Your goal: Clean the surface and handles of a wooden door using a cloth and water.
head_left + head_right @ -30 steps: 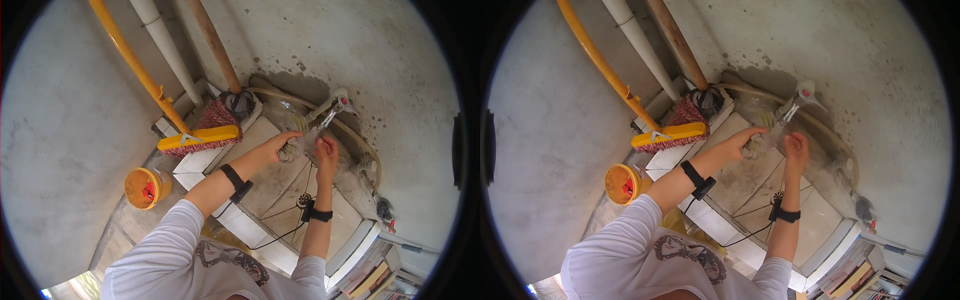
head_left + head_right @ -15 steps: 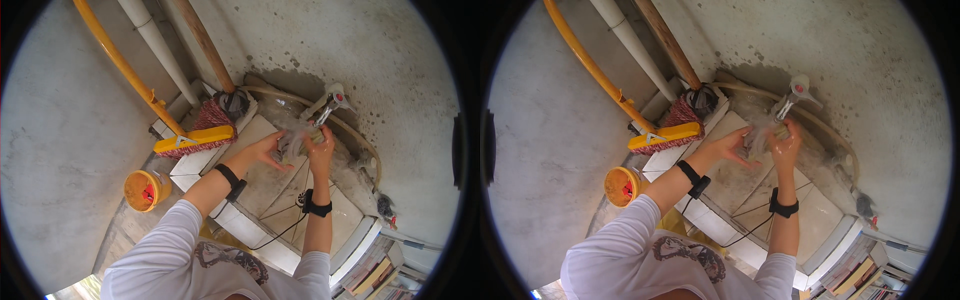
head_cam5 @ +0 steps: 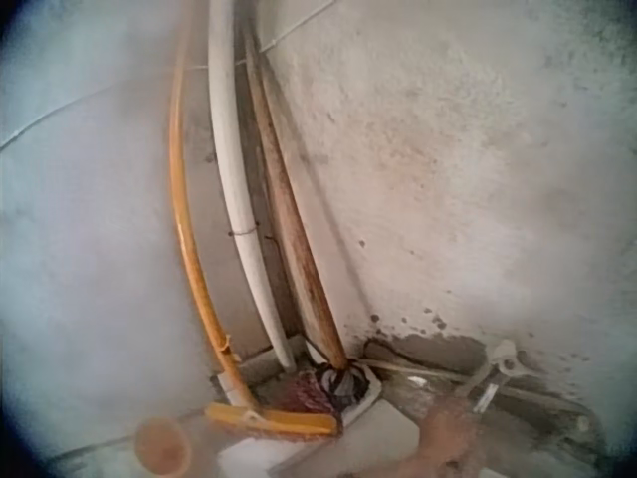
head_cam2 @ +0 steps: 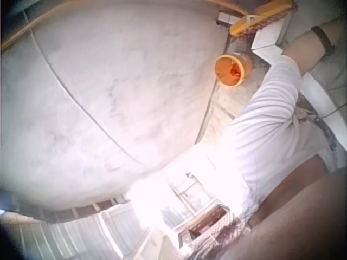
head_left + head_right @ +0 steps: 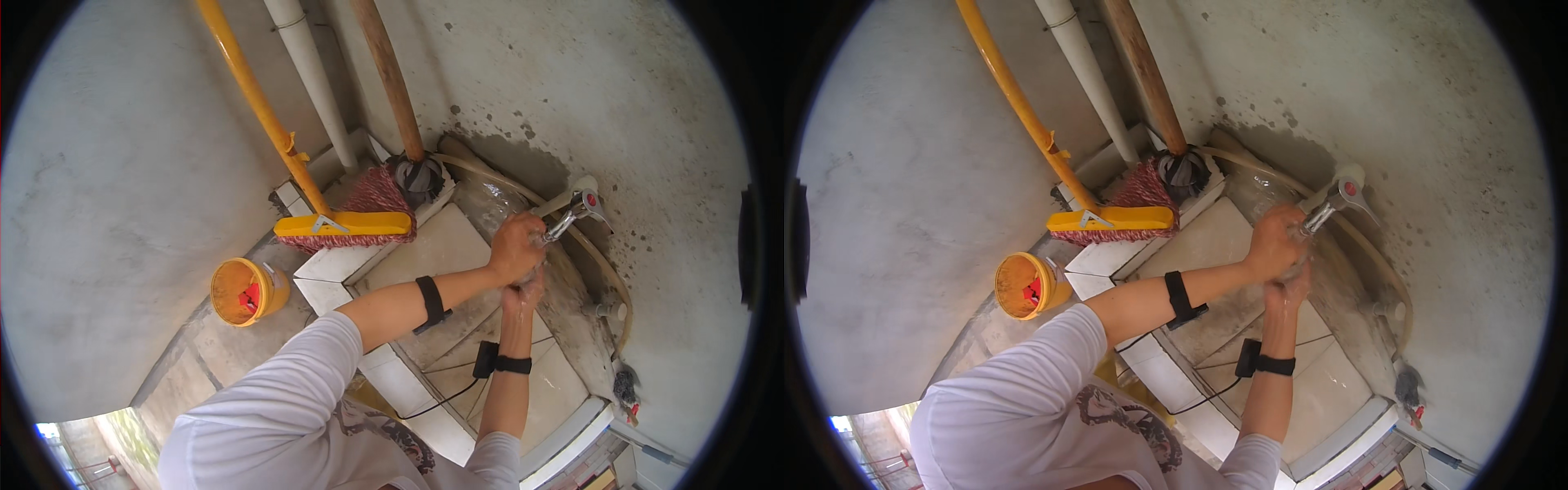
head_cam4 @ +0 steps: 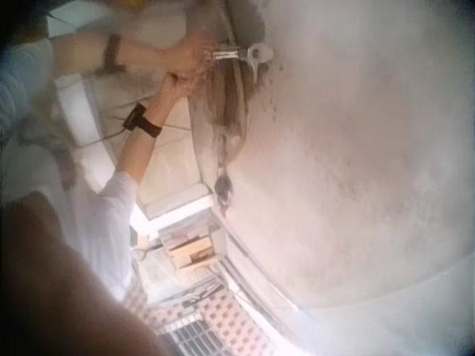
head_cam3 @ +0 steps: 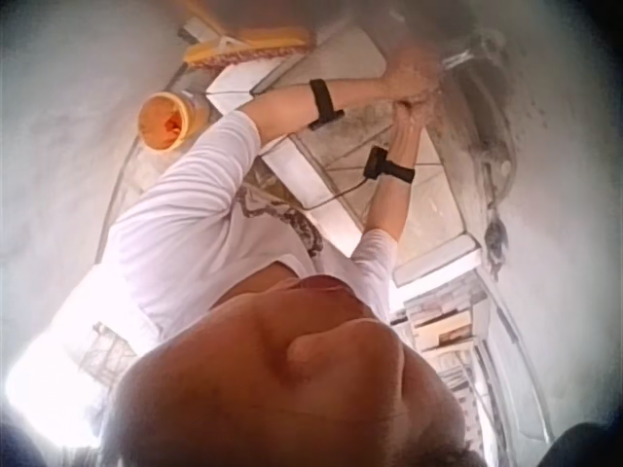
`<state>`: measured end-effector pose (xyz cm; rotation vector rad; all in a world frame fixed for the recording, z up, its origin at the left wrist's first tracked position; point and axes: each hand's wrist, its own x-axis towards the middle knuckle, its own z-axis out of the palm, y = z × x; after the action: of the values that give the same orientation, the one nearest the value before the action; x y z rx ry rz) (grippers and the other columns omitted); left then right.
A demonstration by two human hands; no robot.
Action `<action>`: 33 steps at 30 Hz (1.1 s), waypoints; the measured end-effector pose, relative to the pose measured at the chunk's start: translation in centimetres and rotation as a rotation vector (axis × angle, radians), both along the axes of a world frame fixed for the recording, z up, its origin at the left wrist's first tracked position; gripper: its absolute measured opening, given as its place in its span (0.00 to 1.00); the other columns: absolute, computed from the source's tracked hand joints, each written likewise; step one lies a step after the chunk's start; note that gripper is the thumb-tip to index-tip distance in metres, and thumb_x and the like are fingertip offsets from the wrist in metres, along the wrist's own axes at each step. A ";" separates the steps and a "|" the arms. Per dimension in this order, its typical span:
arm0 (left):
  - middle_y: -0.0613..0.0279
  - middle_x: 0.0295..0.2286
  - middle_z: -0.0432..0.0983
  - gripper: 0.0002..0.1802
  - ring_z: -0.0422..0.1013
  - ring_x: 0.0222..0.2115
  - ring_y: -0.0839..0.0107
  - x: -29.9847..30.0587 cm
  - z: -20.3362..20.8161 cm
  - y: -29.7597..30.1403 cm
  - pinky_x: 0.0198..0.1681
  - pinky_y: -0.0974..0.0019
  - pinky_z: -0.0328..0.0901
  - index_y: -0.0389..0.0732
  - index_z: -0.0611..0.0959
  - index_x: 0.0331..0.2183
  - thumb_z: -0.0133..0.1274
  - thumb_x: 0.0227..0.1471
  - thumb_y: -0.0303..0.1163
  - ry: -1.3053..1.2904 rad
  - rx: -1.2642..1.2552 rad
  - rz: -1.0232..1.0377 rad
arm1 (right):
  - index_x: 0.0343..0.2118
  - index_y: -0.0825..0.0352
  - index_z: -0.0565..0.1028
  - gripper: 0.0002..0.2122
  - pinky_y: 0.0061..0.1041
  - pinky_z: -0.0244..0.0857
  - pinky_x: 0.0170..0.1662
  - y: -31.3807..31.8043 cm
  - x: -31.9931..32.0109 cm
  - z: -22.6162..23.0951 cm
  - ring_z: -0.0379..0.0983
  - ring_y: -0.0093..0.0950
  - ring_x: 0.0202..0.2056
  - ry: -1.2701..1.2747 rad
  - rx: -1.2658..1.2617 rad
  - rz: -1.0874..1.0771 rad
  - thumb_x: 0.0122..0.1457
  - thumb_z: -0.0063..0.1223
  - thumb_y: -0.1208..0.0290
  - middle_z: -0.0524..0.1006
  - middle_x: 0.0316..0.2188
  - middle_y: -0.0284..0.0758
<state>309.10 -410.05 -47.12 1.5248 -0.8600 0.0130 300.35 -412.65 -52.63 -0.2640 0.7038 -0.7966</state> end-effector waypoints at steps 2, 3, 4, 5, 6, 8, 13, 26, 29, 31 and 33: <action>0.53 0.24 0.69 0.08 0.66 0.26 0.57 0.1 0.5 1.1 0.27 0.62 0.62 0.37 0.76 0.20 0.51 0.29 0.28 -0.102 0.055 -0.047 | 0.46 0.65 0.61 0.17 0.35 0.61 0.46 -0.6 1.5 -0.9 0.63 0.32 0.46 -0.375 0.079 0.269 0.57 0.39 0.61 0.67 0.43 0.37; 0.53 0.23 0.68 0.07 0.65 0.25 0.57 0.4 0.7 1.7 0.26 0.60 0.62 0.37 0.75 0.19 0.51 0.27 0.28 -0.195 0.105 -0.102 | 0.47 0.65 0.61 0.17 0.34 0.61 0.46 -0.7 1.9 -1.3 0.63 0.31 0.46 -0.416 0.055 0.330 0.57 0.39 0.61 0.67 0.43 0.36; 0.53 0.23 0.68 0.07 0.65 0.25 0.57 0.9 0.8 2.2 0.26 0.60 0.62 0.37 0.75 0.19 0.51 0.27 0.28 -0.199 0.110 -0.102 | 0.47 0.65 0.61 0.17 0.34 0.62 0.45 -0.6 2.3 -1.9 0.63 0.31 0.46 -0.361 0.035 0.350 0.57 0.38 0.61 0.67 0.42 0.36; 0.55 0.22 0.68 0.07 0.65 0.24 0.57 1.4 1.1 2.8 0.25 0.60 0.62 0.39 0.75 0.18 0.50 0.27 0.29 -0.298 0.117 -0.207 | 0.47 0.65 0.61 0.17 0.34 0.62 0.45 -0.4 2.5 -2.2 0.63 0.31 0.45 -0.302 0.017 0.372 0.57 0.38 0.61 0.67 0.42 0.36; 0.56 0.21 0.68 0.06 0.65 0.23 0.57 1.9 1.3 3.2 0.25 0.59 0.62 0.40 0.74 0.17 0.50 0.27 0.30 -0.394 0.122 -0.315 | 0.47 0.65 0.61 0.17 0.33 0.62 0.44 -0.2 2.5 -2.4 0.63 0.31 0.45 -0.218 0.003 0.402 0.57 0.38 0.61 0.67 0.42 0.36; 0.57 0.19 0.67 0.06 0.65 0.22 0.58 2.7 0.6 3.1 0.24 0.58 0.62 0.41 0.74 0.16 0.49 0.27 0.32 -0.489 0.173 -0.353 | 0.47 0.64 0.60 0.18 0.32 0.63 0.43 -0.2 2.3 -2.3 0.64 0.31 0.45 -0.005 -0.046 0.473 0.57 0.37 0.61 0.68 0.41 0.36; 0.58 0.19 0.70 0.08 0.68 0.23 0.60 5.5 -2.4 3.2 0.23 0.59 0.63 0.42 0.76 0.18 0.47 0.34 0.35 -0.396 0.317 -0.247 | 0.48 0.65 0.59 0.18 0.30 0.65 0.39 -1.4 0.9 -0.5 0.66 0.30 0.42 0.213 -0.094 0.722 0.56 0.38 0.62 0.68 0.39 0.35; 0.56 0.55 0.42 0.43 0.49 0.51 0.45 5.6 -3.1 4.9 0.51 0.46 0.48 0.43 0.43 0.56 0.40 0.48 0.56 1.785 0.818 -0.318 | 0.42 0.66 0.66 0.21 0.15 0.58 0.30 1.2 -1.2 5.9 0.65 0.18 0.27 0.981 -1.106 0.239 0.41 0.52 0.77 0.70 0.30 0.32; 0.55 0.51 0.53 0.39 0.53 0.50 0.53 4.2 -2.4 4.3 0.49 0.48 0.52 0.38 0.53 0.53 0.46 0.46 0.51 2.261 0.464 -0.520 | 0.43 0.65 0.65 0.22 0.16 0.59 0.32 2.3 -1.2 5.6 0.65 0.19 0.30 1.017 -1.405 0.119 0.40 0.51 0.77 0.70 0.33 0.32; 0.55 0.48 0.58 0.35 0.57 0.48 0.57 3.0 -0.7 4.3 0.48 0.49 0.55 0.38 0.58 0.50 0.48 0.46 0.48 2.033 0.332 -0.628 | 0.42 0.65 0.66 0.20 0.17 0.59 0.34 4.0 -1.3 6.9 0.66 0.20 0.33 1.037 -1.533 0.207 0.41 0.50 0.77 0.70 0.34 0.32; 0.55 0.44 0.63 0.31 0.61 0.45 0.60 3.3 -0.9 4.4 0.46 0.50 0.57 0.37 0.64 0.46 0.49 0.45 0.45 1.783 0.185 -0.699 | 0.42 0.65 0.66 0.19 0.17 0.59 0.37 4.7 -1.3 8.1 0.66 0.22 0.35 1.022 -1.675 0.301 0.43 0.49 0.77 0.70 0.36 0.32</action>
<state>312.44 -405.63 -48.05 0.7525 0.1656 -1.6813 299.09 -407.94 -44.53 -2.3506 0.7162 -0.7521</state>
